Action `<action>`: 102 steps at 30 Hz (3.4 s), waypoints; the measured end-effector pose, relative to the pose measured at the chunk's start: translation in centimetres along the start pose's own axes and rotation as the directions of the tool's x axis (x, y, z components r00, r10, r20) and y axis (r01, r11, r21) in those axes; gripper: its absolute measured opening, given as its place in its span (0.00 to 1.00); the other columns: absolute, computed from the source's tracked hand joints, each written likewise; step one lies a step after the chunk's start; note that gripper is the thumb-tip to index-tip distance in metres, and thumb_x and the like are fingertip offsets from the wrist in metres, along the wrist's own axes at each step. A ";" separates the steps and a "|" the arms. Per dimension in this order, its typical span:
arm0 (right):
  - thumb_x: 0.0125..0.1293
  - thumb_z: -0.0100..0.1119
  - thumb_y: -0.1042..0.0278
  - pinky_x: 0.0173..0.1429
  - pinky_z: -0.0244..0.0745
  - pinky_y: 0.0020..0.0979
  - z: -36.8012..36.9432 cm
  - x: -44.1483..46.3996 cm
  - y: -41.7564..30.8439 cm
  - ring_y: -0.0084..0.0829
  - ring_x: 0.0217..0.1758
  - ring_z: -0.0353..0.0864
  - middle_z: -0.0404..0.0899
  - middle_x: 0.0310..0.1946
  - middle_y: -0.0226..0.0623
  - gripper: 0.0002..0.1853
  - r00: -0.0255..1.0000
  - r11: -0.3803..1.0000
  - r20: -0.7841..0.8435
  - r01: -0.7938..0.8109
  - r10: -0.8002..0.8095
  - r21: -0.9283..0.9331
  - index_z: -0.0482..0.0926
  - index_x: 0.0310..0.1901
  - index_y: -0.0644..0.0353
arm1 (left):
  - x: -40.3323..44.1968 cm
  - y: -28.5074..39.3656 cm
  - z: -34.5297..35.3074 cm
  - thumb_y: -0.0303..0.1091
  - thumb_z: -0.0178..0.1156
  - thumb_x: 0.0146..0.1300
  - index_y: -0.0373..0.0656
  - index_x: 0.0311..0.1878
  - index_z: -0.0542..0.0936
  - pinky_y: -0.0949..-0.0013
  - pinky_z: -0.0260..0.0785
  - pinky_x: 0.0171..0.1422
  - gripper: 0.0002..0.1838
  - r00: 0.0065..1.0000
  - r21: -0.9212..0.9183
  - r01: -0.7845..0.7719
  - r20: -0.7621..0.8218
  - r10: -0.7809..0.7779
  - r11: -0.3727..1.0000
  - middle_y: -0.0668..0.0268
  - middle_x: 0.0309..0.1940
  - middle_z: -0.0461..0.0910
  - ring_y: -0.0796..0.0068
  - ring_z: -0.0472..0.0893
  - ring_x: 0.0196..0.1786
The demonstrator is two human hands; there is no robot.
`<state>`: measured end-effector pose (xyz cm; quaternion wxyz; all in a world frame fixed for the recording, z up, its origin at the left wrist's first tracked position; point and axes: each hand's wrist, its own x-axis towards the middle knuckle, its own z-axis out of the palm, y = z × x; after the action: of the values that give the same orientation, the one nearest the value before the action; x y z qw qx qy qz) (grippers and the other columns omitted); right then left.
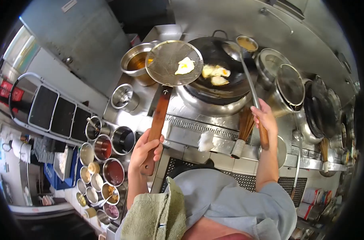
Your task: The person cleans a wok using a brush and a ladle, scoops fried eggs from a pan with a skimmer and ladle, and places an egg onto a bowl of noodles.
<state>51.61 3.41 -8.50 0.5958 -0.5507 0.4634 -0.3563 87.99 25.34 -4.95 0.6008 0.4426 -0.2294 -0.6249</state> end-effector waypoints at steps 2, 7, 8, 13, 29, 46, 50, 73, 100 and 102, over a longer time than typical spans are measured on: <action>0.64 0.56 0.72 0.12 0.63 0.22 0.0 -0.8 1.3 0.15 0.13 0.63 0.65 0.20 0.24 0.25 1.000 1.000 0.001 -0.023 0.023 -0.019 0.64 0.63 0.61 | -2.5 -1.1 -3.6 0.22 0.53 0.62 0.38 0.61 0.63 0.78 0.63 0.21 0.23 0.999 -0.020 0.034 -0.021 -0.035 0.999 0.63 0.41 0.71 0.81 0.69 0.25; 0.65 0.56 0.72 0.12 0.62 0.22 1.3 -3.0 2.1 0.15 0.12 0.62 0.64 0.19 0.23 0.26 0.997 0.995 -0.063 -0.041 0.036 -0.092 0.63 0.64 0.63 | -6.9 -3.9 -8.1 0.23 0.57 0.61 0.41 0.61 0.62 0.78 0.65 0.21 0.26 0.993 -0.006 0.072 -0.091 -0.073 0.997 0.65 0.41 0.72 0.82 0.70 0.24; 0.64 0.56 0.72 0.12 0.62 0.22 1.6 -3.3 2.0 0.15 0.12 0.62 0.65 0.19 0.23 0.26 0.997 0.995 -0.068 -0.037 0.031 -0.088 0.63 0.64 0.64 | -7.3 -4.7 -9.0 0.23 0.57 0.61 0.41 0.61 0.62 0.78 0.65 0.21 0.26 0.992 -0.030 0.086 -0.094 -0.089 0.996 0.65 0.41 0.72 0.81 0.70 0.25; 0.63 0.58 0.72 0.12 0.62 0.23 4.7 -2.8 1.2 0.16 0.12 0.63 0.65 0.19 0.24 0.27 0.994 0.983 -0.108 -0.004 -0.016 -0.181 0.63 0.63 0.65 | -7.3 -9.2 -12.3 0.22 0.58 0.60 0.43 0.61 0.63 0.77 0.66 0.23 0.26 0.987 -0.093 0.118 -0.099 -0.127 0.989 0.66 0.41 0.72 0.80 0.70 0.27; 0.60 0.51 0.72 0.26 0.68 0.27 39.3 20.1 -4.3 0.26 0.26 0.75 0.78 0.30 0.34 0.27 0.939 0.864 0.304 0.284 -0.163 -0.416 0.69 0.64 0.52 | -5.7 -21.8 -22.4 0.56 0.43 0.70 0.39 0.65 0.65 0.47 0.68 0.62 0.32 0.953 -0.639 0.057 -0.193 -0.232 0.767 0.51 0.54 0.73 0.52 0.74 0.57; 0.71 0.49 0.63 0.47 0.79 0.27 40.4 47.8 5.0 0.31 0.45 0.79 0.76 0.48 0.38 0.20 0.718 0.950 0.680 0.087 0.149 -0.299 0.69 0.64 0.46 | -42.1 -48.3 -19.2 0.31 0.53 0.68 0.39 0.42 0.73 0.68 0.75 0.40 0.05 -0.104 -0.061 -0.903 -0.929 -0.354 0.425 0.64 0.30 0.76 0.72 0.77 0.35; 0.69 0.55 0.57 0.53 0.75 0.31 36.9 43.5 3.6 0.35 0.55 0.76 0.72 0.56 0.39 0.25 0.809 0.927 0.584 0.170 0.063 -0.336 0.66 0.66 0.47 | -45.1 -49.0 -26.0 0.41 0.55 0.69 0.36 0.57 0.65 0.67 0.78 0.49 0.22 -0.332 0.164 -0.924 -0.796 -0.506 0.346 0.56 0.45 0.73 0.68 0.77 0.43; 0.69 0.50 0.73 0.36 0.74 0.21 35.1 -21.7 10.3 0.20 0.35 0.78 0.79 0.41 0.35 0.19 0.283 0.857 0.922 0.370 0.265 -0.360 0.71 0.61 0.62 | -41.7 -50.9 -17.7 0.22 0.42 0.66 0.32 0.51 0.69 0.72 0.74 0.32 0.13 -0.423 0.140 -0.593 -0.892 -0.159 0.793 0.56 0.38 0.79 0.71 0.80 0.29; 0.65 0.47 0.75 0.26 0.77 0.26 16.8 -12.2 7.8 0.24 0.34 0.77 0.73 0.45 0.37 0.29 0.720 0.880 0.622 -0.464 0.306 0.105 0.54 0.68 0.58 | -6.7 -11.0 -5.5 0.30 0.47 0.70 0.32 0.55 0.71 0.74 0.77 0.37 0.15 0.994 0.345 0.088 -0.085 -0.062 0.934 0.61 0.40 0.80 0.76 0.81 0.34; 0.65 0.46 0.76 0.26 0.77 0.26 15.6 -11.0 8.2 0.25 0.33 0.77 0.74 0.44 0.38 0.29 0.725 0.840 0.582 -0.528 0.368 0.127 0.54 0.68 0.58 | -4.3 -9.2 -6.4 0.36 0.53 0.69 0.31 0.55 0.72 0.71 0.75 0.38 0.18 0.996 0.471 0.087 -0.064 -0.064 0.878 0.63 0.35 0.79 0.75 0.81 0.35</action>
<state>62.16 19.96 -15.35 0.8420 -0.4060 0.3425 -0.0945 87.74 32.63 -14.54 0.4549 0.5990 -0.3437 -0.5623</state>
